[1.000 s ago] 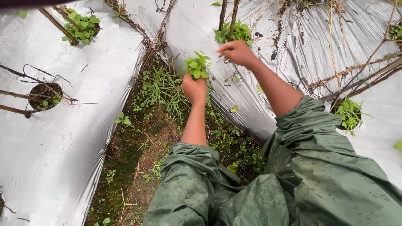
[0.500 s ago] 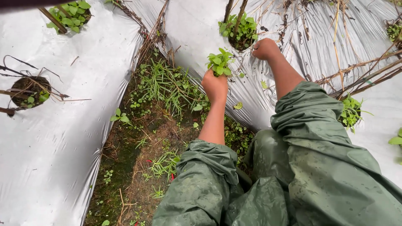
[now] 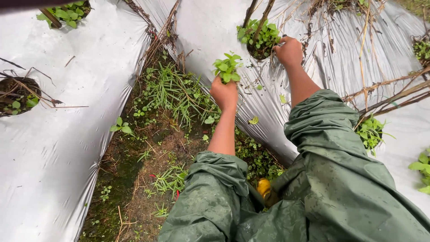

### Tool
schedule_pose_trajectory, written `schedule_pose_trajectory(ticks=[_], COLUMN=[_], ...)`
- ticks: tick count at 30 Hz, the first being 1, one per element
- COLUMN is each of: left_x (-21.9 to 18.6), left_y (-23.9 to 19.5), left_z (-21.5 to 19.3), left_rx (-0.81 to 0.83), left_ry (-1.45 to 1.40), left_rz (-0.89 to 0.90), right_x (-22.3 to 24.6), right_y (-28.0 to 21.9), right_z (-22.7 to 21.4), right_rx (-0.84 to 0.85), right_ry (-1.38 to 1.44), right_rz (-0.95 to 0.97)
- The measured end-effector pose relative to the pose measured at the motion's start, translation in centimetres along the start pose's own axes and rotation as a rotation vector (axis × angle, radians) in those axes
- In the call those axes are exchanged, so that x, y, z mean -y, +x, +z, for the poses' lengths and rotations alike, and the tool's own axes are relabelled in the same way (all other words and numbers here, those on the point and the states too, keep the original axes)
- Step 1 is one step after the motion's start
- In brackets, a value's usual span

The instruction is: Pulling out small plants or weeds from a field covered with plastic mulch.

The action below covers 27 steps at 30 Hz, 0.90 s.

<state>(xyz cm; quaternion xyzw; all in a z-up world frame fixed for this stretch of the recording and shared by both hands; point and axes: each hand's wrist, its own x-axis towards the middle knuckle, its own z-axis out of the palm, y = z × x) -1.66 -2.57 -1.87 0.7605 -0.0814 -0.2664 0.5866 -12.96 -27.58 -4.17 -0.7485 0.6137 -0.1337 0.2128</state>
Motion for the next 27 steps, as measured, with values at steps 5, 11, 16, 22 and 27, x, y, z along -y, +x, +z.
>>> schedule_pose_trajectory(ticks=[5,11,16,22,27], left_x=[1.6,2.0,1.7,1.4,3.2], left_y=[3.1,5.3,8.2,9.4,11.3], left_z=[-2.1,-3.6,-4.3,-3.0,-1.4], left_rx=[-0.139,-0.264,-0.279,-0.122,-0.001], left_ry=[-0.026,0.011,0.067,0.111,0.122], left_rz=[-0.014,0.177,0.370,0.481,0.489], right_x=[0.0,-1.7,-2.8,-3.2,-3.5], right_y=[2.3,3.5,4.6,4.2,4.3], right_z=[1.0,3.9,6.6,6.7,5.8], right_rx=[-0.046,-0.147,-0.371,-0.430,-0.326], right_ry=[0.091,-0.022,-0.046,0.017,0.080], right_rz=[-0.198,-0.192,-0.240,-0.297,-0.319])
